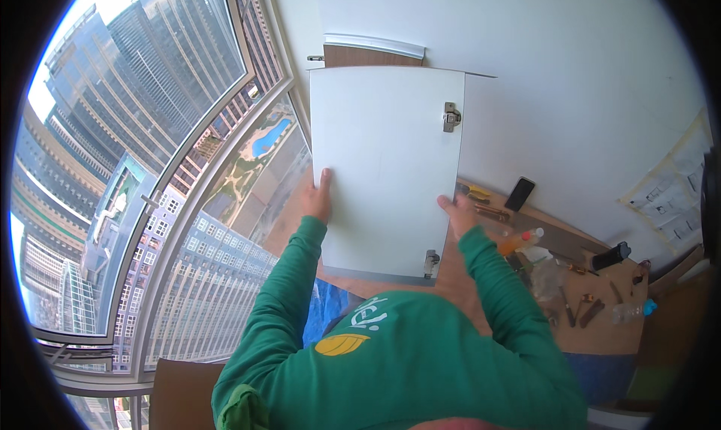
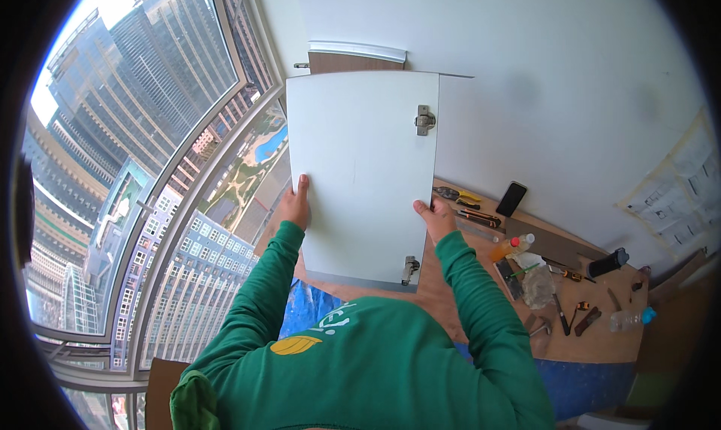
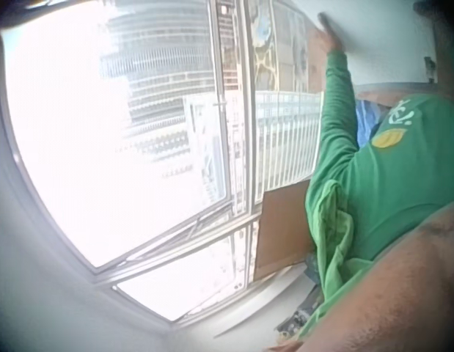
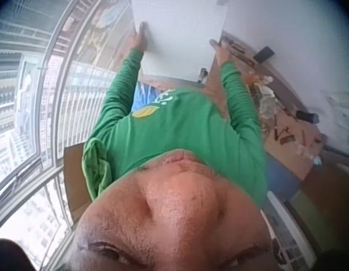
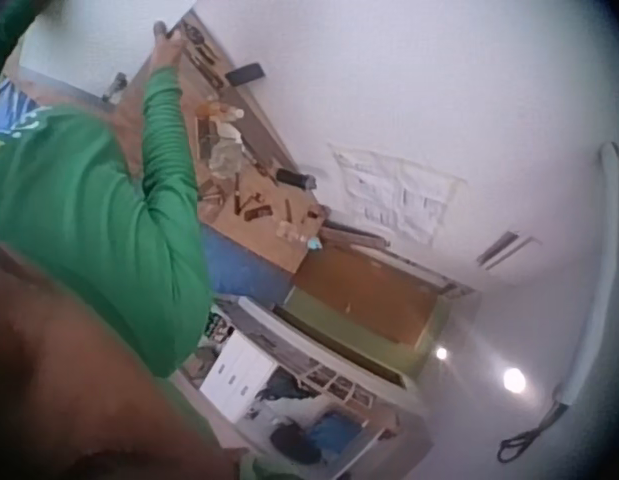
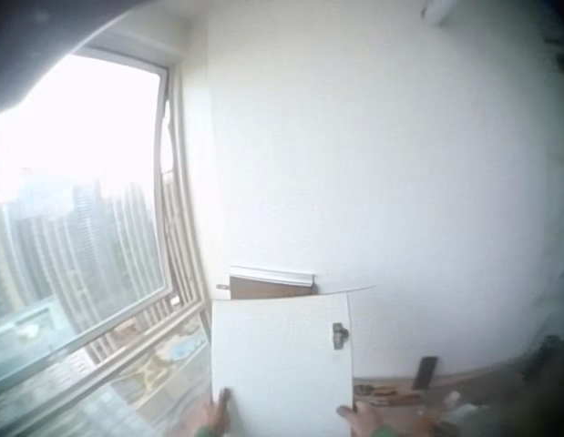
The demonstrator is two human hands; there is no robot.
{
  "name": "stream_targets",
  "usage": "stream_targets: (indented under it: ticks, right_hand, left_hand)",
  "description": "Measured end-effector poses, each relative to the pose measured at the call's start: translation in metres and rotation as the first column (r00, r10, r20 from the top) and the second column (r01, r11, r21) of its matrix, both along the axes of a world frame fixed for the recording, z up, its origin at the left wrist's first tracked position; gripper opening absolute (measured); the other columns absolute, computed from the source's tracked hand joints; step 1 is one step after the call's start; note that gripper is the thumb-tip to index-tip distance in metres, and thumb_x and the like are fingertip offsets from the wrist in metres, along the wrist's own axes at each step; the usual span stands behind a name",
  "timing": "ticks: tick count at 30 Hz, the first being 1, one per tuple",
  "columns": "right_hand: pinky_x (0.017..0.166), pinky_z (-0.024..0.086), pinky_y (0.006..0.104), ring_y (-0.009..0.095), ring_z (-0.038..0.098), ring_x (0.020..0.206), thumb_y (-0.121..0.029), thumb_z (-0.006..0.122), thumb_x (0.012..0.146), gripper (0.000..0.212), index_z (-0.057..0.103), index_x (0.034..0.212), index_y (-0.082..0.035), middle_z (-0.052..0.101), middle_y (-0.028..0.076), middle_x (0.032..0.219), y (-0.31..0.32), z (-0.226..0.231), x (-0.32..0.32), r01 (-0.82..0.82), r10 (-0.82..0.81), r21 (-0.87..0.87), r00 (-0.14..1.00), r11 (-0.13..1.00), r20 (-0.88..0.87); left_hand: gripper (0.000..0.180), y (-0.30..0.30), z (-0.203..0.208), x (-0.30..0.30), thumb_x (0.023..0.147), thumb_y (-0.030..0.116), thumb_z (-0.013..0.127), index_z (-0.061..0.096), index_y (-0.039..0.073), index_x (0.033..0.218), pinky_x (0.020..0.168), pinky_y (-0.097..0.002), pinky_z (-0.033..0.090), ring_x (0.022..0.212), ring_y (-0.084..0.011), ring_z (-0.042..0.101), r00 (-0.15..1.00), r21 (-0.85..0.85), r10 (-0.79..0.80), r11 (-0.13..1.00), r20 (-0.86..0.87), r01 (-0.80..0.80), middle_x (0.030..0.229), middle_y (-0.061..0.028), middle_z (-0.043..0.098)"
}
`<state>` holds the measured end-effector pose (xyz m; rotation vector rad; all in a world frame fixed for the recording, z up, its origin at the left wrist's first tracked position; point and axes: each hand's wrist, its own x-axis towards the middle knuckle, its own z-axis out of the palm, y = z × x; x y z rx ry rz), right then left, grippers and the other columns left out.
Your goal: The person assembles a cabinet door by attaching a metal hinge with a hammer and nails, then applies edge banding to the door's edge using a utility knife to trim excess material. The person repeatedly flips the door and trims the banding along different edges.
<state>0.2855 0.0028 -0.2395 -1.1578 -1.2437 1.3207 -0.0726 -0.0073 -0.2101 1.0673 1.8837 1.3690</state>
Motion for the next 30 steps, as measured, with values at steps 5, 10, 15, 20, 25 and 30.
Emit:
stream_targets:
  ticks: [5, 10, 15, 20, 25, 30]
  right_hand:
    - [0.094, 0.051, 0.0291, 0.012, 0.061, 0.1, -0.023, 0.07, 0.103, 0.034, 0.067, 0.125, 0.002, 0.069, 0.003, 0.112, -0.005, 0.032, 0.008, 0.049, -0.039, 0.077, 0.991, 0.996, -0.129]
    - [0.09, 0.051, 0.0283, 0.01, 0.058, 0.095, -0.026, 0.07, 0.104, 0.033, 0.066, 0.121, 0.001, 0.067, 0.001, 0.105, -0.025, 0.085, 0.03, 0.072, -0.039, 0.204, 0.986, 0.976, -0.16]
    - [0.082, 0.048, 0.0278, 0.009, 0.055, 0.091, -0.028, 0.071, 0.102, 0.04, 0.062, 0.127, 0.002, 0.065, 0.002, 0.105, -0.055, 0.132, 0.053, 0.045, -0.003, 0.315, 0.991, 0.948, -0.131]
    - [0.073, 0.042, 0.0232, 0.005, 0.047, 0.081, -0.029, 0.073, 0.101, 0.037, 0.064, 0.122, 0.0, 0.061, -0.003, 0.093, -0.088, 0.178, 0.055, 0.097, 0.004, 0.427, 0.973, 0.899, -0.231]
    - [0.1, 0.049, 0.0357, 0.02, 0.061, 0.114, -0.028, 0.07, 0.101, 0.056, 0.053, 0.141, 0.006, 0.066, 0.011, 0.126, -0.102, 0.186, 0.08, 0.069, 0.034, 0.454, 0.976, 0.888, -0.215]
    - [0.1, 0.049, 0.035, 0.019, 0.06, 0.113, -0.028, 0.069, 0.101, 0.055, 0.052, 0.141, 0.006, 0.065, 0.01, 0.126, -0.111, 0.196, 0.095, 0.085, 0.016, 0.504, 0.981, 0.86, -0.194]
  left_hand:
    - [0.068, 0.002, 0.023, -0.012, 0.1, 0.054, 0.064, 0.065, -0.008, 0.13, 0.091, -0.036, 0.051, 0.101, -0.0241, 0.068, 0.976, 0.164, -0.174, 0.975, 0.128, 0.152, 0.11, -0.0173, 0.074]
    - [0.055, -0.024, 0.093, -0.001, 0.102, 0.046, 0.066, 0.066, -0.005, 0.123, 0.084, -0.0352, 0.054, 0.091, -0.0197, 0.068, 0.95, 0.277, -0.305, 0.909, -0.06, 0.31, 0.101, -0.0129, 0.074]
    - [0.055, -0.066, 0.158, 0.016, 0.103, 0.048, 0.065, 0.066, -0.004, 0.119, 0.077, -0.034, 0.055, 0.085, -0.0162, 0.068, 0.926, 0.418, -0.33, 0.827, -0.181, 0.377, 0.094, -0.0095, 0.073]
    - [0.058, -0.088, 0.186, 0.022, 0.102, 0.05, 0.066, 0.065, -0.005, 0.118, 0.075, -0.0331, 0.055, 0.083, -0.0162, 0.068, 0.929, 0.508, -0.275, 0.78, -0.248, 0.366, 0.092, -0.0093, 0.073]
    - [0.057, -0.105, 0.21, 0.04, 0.102, 0.049, 0.065, 0.065, -0.006, 0.116, 0.075, -0.0324, 0.054, 0.084, -0.0158, 0.067, 0.918, 0.54, -0.259, 0.747, -0.299, 0.387, 0.095, -0.0091, 0.073]
    - [0.057, -0.103, 0.213, 0.054, 0.102, 0.05, 0.067, 0.066, -0.006, 0.117, 0.076, -0.0308, 0.053, 0.085, -0.0138, 0.064, 0.918, 0.609, -0.29, 0.687, -0.27, 0.396, 0.095, -0.0073, 0.072]
